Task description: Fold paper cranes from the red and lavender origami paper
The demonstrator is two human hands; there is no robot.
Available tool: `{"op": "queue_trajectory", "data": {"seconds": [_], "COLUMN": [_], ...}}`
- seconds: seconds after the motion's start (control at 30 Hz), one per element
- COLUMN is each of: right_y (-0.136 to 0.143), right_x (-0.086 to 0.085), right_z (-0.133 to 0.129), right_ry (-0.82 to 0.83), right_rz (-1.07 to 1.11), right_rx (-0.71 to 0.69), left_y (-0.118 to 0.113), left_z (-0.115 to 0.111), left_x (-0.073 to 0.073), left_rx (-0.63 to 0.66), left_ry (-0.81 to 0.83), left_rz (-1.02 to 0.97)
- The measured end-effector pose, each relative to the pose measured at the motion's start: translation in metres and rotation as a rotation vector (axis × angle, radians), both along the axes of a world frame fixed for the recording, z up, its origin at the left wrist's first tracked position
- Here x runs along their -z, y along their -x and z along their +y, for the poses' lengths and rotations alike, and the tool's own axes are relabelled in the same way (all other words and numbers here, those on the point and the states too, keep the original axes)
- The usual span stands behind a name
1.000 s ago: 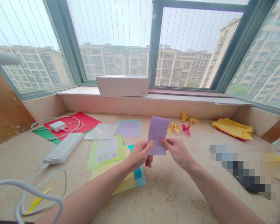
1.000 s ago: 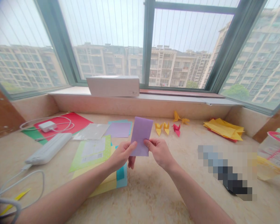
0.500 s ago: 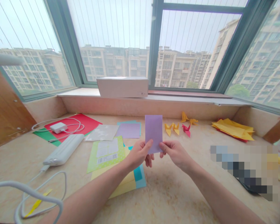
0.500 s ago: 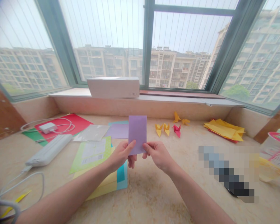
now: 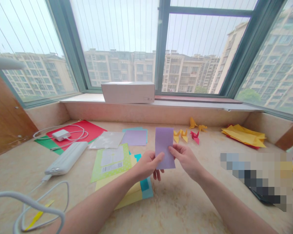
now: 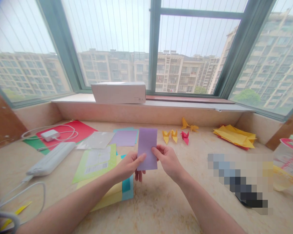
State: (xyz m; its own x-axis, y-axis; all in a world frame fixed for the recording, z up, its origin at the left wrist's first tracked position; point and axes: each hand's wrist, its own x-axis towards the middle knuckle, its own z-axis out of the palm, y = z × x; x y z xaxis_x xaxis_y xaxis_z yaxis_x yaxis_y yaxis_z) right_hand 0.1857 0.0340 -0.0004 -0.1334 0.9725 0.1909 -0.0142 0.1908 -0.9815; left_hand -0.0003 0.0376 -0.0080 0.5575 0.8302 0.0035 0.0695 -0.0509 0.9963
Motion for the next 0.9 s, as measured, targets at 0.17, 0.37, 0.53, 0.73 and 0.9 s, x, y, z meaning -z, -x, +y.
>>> {"op": "queue_trajectory", "data": {"seconds": [0.17,0.37,0.53,0.73,0.9], "right_y": [0.001,0.000,-0.003,-0.004,-0.006], "right_x": [0.005,0.008,0.004,0.009,0.016], "right_z": [0.000,0.003,0.003,0.000,0.000], "right_ry": [0.012,-0.004,-0.108,-0.237,-0.377], "right_rz": [-0.028,0.076,0.034,-0.069,-0.170], "right_rx": [-0.063,-0.048,-0.084,-0.092,0.000], "left_y": [0.001,0.000,0.000,-0.001,-0.003], "left_z": [0.006,0.004,0.003,0.003,0.002], "left_x": [-0.001,-0.001,-0.005,-0.005,-0.007], "left_rx": [-0.122,-0.088,-0.152,-0.215,-0.150], "left_ry": [-0.103,-0.083,-0.021,0.015,0.050], "left_rz": [-0.069,-0.066,-0.100,-0.156,-0.189]}}
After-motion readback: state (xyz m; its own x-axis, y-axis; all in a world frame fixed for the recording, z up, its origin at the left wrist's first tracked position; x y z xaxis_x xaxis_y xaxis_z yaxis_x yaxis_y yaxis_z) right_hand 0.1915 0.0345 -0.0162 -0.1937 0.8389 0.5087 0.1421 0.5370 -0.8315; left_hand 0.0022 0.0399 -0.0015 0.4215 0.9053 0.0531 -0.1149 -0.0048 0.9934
